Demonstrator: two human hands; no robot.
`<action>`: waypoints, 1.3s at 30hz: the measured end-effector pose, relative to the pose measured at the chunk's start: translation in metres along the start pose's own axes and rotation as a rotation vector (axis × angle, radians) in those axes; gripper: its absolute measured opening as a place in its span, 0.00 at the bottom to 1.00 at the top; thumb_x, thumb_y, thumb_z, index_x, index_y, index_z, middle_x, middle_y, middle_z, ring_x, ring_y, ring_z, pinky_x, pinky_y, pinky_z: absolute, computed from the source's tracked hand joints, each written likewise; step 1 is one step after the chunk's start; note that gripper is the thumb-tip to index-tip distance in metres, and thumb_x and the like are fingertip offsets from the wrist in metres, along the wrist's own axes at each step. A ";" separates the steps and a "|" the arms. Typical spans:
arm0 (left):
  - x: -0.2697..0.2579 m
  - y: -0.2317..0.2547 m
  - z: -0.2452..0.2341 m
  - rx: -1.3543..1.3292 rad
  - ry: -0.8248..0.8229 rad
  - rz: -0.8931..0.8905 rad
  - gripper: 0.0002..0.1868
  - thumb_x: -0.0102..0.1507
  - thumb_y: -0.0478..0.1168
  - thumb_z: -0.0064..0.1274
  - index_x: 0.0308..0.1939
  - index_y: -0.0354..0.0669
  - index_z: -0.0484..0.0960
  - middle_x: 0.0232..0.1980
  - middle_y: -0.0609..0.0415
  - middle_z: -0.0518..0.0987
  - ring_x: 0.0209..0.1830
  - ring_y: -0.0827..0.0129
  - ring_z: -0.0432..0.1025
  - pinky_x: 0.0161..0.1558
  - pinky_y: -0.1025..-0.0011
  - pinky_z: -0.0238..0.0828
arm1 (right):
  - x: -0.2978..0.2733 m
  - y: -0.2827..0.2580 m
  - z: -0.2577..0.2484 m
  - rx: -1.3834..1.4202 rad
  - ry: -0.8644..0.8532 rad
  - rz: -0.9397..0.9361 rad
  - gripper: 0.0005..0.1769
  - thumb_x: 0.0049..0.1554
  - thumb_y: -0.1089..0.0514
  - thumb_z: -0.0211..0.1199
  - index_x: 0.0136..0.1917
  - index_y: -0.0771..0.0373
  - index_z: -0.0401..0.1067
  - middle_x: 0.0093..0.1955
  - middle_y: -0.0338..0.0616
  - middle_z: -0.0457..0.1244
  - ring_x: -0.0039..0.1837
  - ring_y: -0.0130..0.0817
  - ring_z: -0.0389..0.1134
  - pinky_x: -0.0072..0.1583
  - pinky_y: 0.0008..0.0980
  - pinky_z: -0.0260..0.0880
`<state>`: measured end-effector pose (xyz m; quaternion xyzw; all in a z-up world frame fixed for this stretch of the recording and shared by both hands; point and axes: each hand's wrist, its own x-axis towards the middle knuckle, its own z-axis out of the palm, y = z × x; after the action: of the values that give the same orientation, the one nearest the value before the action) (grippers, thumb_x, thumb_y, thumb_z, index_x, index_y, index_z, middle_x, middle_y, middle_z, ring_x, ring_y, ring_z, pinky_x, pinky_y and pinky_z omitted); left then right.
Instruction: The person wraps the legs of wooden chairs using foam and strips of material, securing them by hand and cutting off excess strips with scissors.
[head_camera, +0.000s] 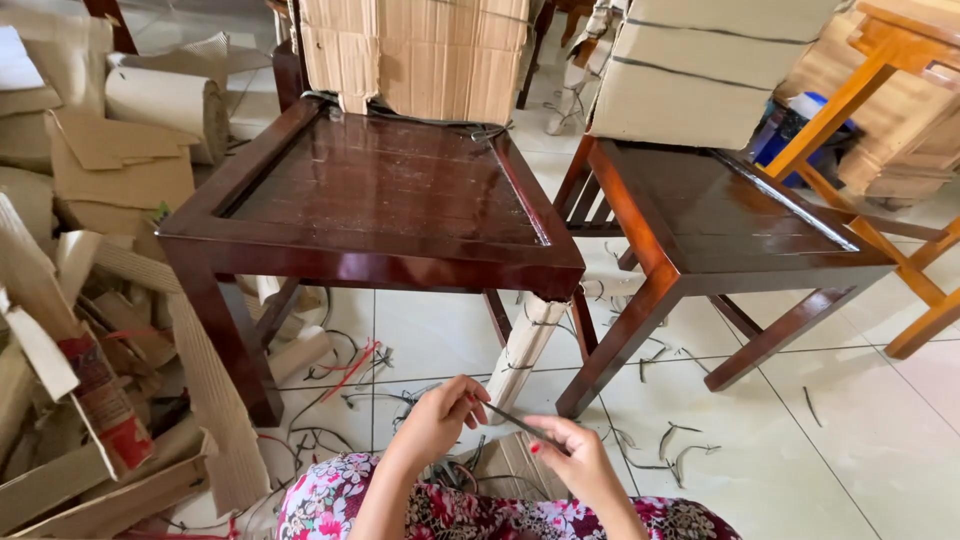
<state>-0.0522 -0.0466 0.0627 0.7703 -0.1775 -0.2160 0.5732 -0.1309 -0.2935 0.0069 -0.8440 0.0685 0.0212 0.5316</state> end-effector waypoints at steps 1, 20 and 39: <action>0.009 -0.006 0.002 -0.006 -0.003 -0.005 0.14 0.70 0.32 0.34 0.47 0.44 0.78 0.40 0.56 0.86 0.38 0.72 0.75 0.41 0.72 0.70 | 0.002 0.002 -0.006 -0.003 -0.002 0.007 0.21 0.57 0.65 0.66 0.64 0.57 0.78 0.45 0.40 0.76 0.33 0.22 0.63 0.33 0.14 0.60; 0.142 -0.124 0.026 0.169 0.264 -0.304 0.16 0.69 0.38 0.40 0.59 0.52 0.76 0.51 0.52 0.83 0.46 0.60 0.74 0.45 0.63 0.69 | 0.112 0.186 -0.073 -0.142 0.767 0.157 0.12 0.59 0.59 0.65 0.53 0.66 0.81 0.47 0.44 0.74 0.49 0.30 0.73 0.56 0.28 0.71; 0.139 -0.127 0.099 -1.391 0.169 -0.671 0.13 0.76 0.39 0.37 0.45 0.37 0.76 0.25 0.57 0.67 0.22 0.74 0.59 0.31 0.75 0.67 | 0.037 0.118 -0.064 -0.247 -0.067 0.364 0.13 0.56 0.57 0.66 0.54 0.57 0.84 0.53 0.36 0.78 0.53 0.25 0.80 0.60 0.20 0.83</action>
<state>0.0152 -0.1627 -0.1020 0.2596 0.2860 -0.3802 0.8404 -0.1130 -0.4050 -0.0748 -0.8753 0.1988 0.1529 0.4134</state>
